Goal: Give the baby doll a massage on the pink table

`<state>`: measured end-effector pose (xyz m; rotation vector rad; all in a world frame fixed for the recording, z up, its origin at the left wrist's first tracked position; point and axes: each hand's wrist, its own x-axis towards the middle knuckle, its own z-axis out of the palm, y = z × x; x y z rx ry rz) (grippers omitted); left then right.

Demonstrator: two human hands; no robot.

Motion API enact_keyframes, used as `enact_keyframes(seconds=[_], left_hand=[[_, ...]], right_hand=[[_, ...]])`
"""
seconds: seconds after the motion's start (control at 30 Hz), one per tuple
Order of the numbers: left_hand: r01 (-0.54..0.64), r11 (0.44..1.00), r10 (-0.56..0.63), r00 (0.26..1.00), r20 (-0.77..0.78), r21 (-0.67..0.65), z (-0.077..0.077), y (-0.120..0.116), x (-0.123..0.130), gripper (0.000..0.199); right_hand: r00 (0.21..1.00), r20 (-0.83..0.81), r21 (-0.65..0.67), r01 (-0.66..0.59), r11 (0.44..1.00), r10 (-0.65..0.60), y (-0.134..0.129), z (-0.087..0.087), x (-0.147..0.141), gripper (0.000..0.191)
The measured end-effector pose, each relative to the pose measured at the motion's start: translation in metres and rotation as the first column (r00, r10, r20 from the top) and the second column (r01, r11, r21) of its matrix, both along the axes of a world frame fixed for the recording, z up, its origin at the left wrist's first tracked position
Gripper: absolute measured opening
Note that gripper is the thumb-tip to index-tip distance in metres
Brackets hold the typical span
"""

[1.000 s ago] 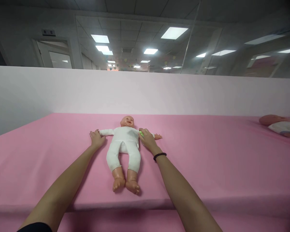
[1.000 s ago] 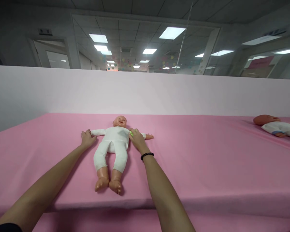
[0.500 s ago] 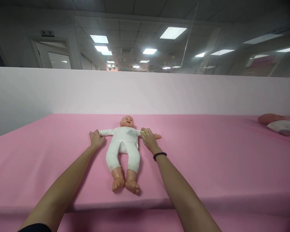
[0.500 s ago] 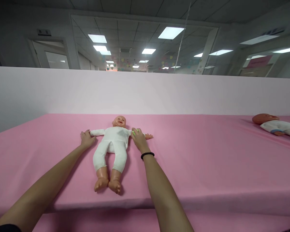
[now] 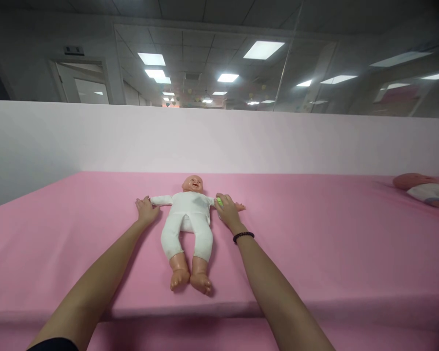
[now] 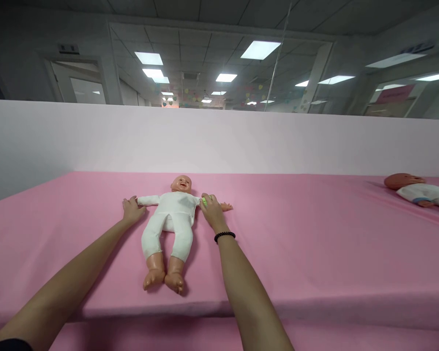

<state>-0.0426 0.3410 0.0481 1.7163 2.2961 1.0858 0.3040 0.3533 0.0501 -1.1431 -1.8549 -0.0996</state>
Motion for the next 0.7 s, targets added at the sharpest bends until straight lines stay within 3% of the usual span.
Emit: enact_keyframes(seconds=[0.17, 0.3, 0.5, 0.57, 0.63, 0.7], left_hand=[[-0.016, 0.999, 0.013, 0.999, -0.052, -0.048, 0.001, 0.001, 0.0, 0.078], [-0.049, 0.994, 0.039, 0.994, -0.101, -0.102, 0.001, 0.0, 0.002, 0.075], [-0.076, 0.989, 0.063, 0.993, -0.105, -0.13, 0.005, -0.005, 0.008, 0.084], [-0.073, 0.995, 0.072, 0.997, -0.004, -0.067, 0.015, -0.006, 0.015, 0.086], [-0.022, 0.999, 0.013, 0.979, 0.204, 0.04, 0.03, -0.008, 0.029, 0.08], [0.084, 0.982, -0.157, 0.863, 0.48, 0.169, 0.049, -0.009, 0.051, 0.067]], right_hand=[[0.992, -0.019, -0.082, 0.122, 0.989, -0.124, -0.003, 0.0, -0.002, 0.034], [0.993, -0.053, -0.114, 0.1, 0.989, -0.106, -0.004, 0.002, -0.007, 0.042], [0.986, -0.134, -0.094, 0.086, 0.992, -0.098, -0.006, 0.007, -0.013, 0.036], [0.983, -0.147, -0.087, 0.098, 0.991, -0.11, -0.007, 0.008, -0.013, 0.031], [0.981, -0.158, -0.072, 0.102, 0.992, -0.113, -0.007, 0.009, -0.013, 0.027], [0.981, -0.159, -0.067, 0.102, 0.993, -0.111, -0.007, 0.009, -0.013, 0.024]])
